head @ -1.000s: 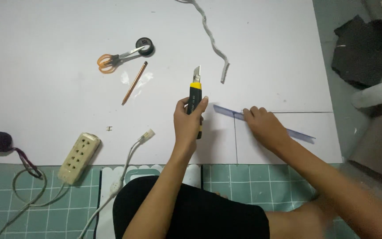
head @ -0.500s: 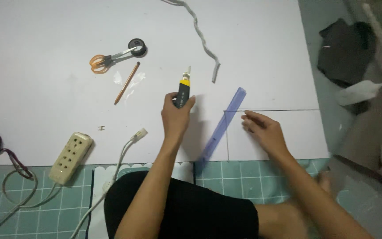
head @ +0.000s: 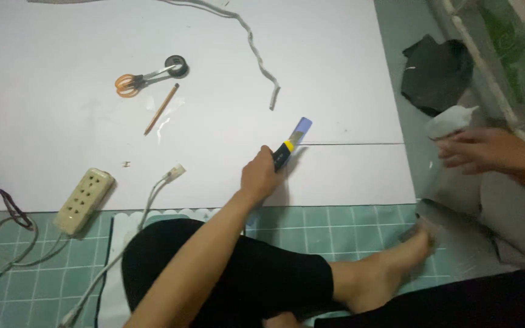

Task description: Cutting a rectangular piece from a foam board using a utility knife and a ruler

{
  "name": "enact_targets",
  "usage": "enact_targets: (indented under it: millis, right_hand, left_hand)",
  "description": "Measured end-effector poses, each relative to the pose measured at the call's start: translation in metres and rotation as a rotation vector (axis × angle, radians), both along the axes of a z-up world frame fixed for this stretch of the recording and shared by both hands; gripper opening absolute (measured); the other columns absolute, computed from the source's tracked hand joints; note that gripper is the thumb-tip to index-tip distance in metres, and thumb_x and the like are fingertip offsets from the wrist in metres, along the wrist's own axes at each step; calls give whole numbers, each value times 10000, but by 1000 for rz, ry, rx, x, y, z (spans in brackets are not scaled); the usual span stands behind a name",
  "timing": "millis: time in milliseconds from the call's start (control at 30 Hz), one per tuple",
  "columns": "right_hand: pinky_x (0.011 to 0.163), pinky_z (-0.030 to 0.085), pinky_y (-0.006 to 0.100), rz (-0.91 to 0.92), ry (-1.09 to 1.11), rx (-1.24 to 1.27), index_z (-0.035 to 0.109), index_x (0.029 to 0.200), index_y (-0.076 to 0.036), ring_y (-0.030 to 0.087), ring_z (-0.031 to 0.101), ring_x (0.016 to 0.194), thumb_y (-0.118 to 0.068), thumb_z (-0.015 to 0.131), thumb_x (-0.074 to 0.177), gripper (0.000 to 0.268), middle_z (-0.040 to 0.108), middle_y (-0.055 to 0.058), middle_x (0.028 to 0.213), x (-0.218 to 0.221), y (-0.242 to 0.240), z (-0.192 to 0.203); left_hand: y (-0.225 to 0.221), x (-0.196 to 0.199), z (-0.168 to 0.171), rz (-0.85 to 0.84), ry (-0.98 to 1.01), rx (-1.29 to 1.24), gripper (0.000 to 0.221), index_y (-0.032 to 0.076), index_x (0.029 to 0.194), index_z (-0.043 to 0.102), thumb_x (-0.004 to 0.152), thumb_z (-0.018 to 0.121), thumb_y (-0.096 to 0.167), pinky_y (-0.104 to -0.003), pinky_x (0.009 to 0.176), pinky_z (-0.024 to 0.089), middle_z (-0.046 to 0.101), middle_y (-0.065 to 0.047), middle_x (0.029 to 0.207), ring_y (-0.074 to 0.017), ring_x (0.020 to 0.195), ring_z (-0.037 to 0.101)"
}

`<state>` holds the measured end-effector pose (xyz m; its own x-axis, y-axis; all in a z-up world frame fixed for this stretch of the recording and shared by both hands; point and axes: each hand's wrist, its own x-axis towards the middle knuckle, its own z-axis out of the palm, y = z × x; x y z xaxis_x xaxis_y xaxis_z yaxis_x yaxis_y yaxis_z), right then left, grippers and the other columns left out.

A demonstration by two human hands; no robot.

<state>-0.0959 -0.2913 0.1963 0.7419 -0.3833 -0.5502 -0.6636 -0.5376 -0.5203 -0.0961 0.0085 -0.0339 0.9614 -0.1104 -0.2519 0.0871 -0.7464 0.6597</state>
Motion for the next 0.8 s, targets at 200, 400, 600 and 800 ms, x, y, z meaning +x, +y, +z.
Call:
enact_targets:
  millis: [200, 400, 600, 800]
  right_hand:
    - [742, 573, 601, 51, -18, -42, 680, 1323, -6, 542, 685, 928, -335, 583, 1105, 407, 678, 343, 1145, 6, -114, -220]
    - [718, 557, 528, 138, -8, -205, 662, 1356, -4, 397, 748, 917, -553, 683, 944, 688, 754, 245, 1033, 15, -180, -347]
    - [742, 568, 520, 121, -32, -258, 750, 1259, -52, 422, 732, 1022, -608, 676, 910, 661, 767, 220, 1089, 0, -153, -319]
    - [654, 529, 507, -85, -128, 75, 689, 1240, 42, 394, 691, 874, -383, 682, 1018, 479, 685, 282, 991, 2, -155, -303]
  left_hand:
    - [-12, 25, -59, -120, -35, 350, 323, 74, 1112, 489, 845, 652, 151, -509, 780, 596, 623, -117, 956, -403, 904, 745]
    - [-20, 16, -9, 66, -23, 492, 558, -94, 1468, 419, 957, 510, 112, -537, 941, 549, 612, -292, 1346, -440, 1129, 696]
    - [7, 25, -63, 323, 66, 99, 691, -71, 1437, 446, 859, 650, 248, -561, 868, 534, 671, -270, 1159, -448, 1066, 704]
    - [-26, 5, -64, 413, 431, -174, 498, -78, 1229, 545, 805, 683, 144, -417, 477, 547, 659, -193, 875, -332, 616, 732]
